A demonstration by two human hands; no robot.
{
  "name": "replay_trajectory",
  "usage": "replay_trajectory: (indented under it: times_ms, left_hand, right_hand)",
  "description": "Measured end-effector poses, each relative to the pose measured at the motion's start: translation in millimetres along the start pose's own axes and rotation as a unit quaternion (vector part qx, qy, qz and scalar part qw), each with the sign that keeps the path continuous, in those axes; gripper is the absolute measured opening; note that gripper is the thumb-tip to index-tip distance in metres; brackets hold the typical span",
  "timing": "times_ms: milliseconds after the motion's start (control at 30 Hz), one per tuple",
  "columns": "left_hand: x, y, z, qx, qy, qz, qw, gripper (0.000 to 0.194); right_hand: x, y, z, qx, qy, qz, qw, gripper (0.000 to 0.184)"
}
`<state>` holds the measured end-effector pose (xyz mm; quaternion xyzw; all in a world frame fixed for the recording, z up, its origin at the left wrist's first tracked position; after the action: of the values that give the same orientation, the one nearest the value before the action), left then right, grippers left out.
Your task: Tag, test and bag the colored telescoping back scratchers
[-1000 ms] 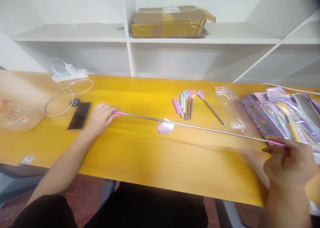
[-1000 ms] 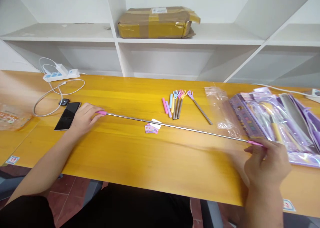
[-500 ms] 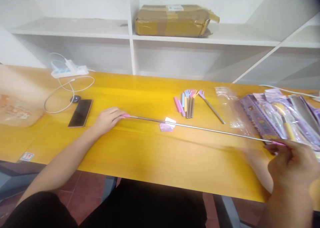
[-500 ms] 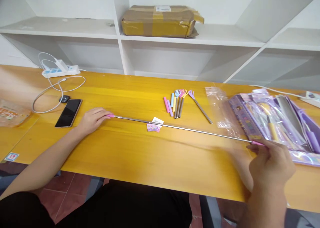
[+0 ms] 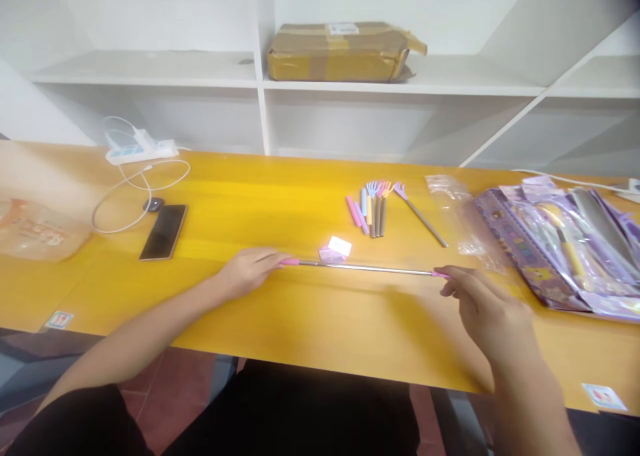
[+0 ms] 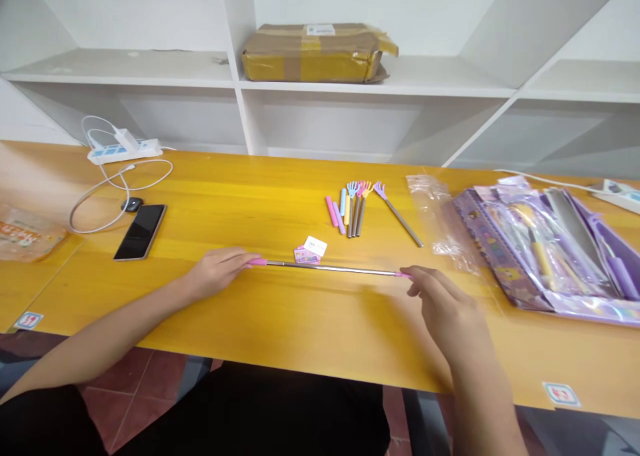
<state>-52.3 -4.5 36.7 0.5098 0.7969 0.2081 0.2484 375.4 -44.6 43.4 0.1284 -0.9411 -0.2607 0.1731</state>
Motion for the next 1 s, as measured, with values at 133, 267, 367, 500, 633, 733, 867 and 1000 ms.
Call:
replay_trajectory:
  times_ms: [133,267,367,500,633,733,867,1000]
  left_hand:
    - [-22.8,10.0,7.3,-0.015,0.002,0.003,1.000,0.043]
    - [-45.5,20.5,20.3,-0.012,0.002,-0.007,1.000,0.041]
    - [-49.3,25.4,27.8,-0.012,0.008,-0.005,1.000,0.038]
    - [-33.5,25.1,32.3,0.002,0.017,-0.002,1.000,0.032]
    - [-20.3,18.9,33.2,0.029,-0.025,-0.020,0.999,0.028]
    - [-21.1,16.0,30.4,0.019,-0.032,-0.022,0.999,0.030]
    - [-23.5,14.9,29.0,0.013,-0.034,-0.023,0.999,0.030]
    - [-22.7,14.7,28.1,0.017,-0.046,-0.029,0.998,0.032]
  right_hand:
    - [56.0,-0.3,12.9,-0.001,0.035,-0.018,0.999,0.050]
    - [111.0,-3.6,29.7,-0.037,0.066,-0.024,0.997,0.052]
    - [133.0,-4.6,41.8,-0.023,0.077,-0.058,0.995,0.058]
    - [130.9,-2.1,54.7,0.018,0.081,-0.061,0.995,0.058]
    - [130.0,-1.8,63.7,0.037,0.076,-0.086,0.993,0.046]
    - [129.6,-1.3,65.8,0.032,0.072,-0.082,0.994,0.033]
    - [129.1,-0.2,65.9,0.038,0.068,-0.076,0.994,0.023]
    - [128.9,-0.1,66.1,0.047,0.083,-0.074,0.993,0.021]
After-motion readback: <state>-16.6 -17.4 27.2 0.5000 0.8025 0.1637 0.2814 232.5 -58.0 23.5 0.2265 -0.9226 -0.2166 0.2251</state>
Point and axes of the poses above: each hand's wrist, its own y-axis towards the middle knuckle, its own z-axis out of the palm, x = y × z, the point moved 6 cm from there along y, towards the middle knuckle, and after that the axes turned 9 degrees about z, right-handed, at the moved point
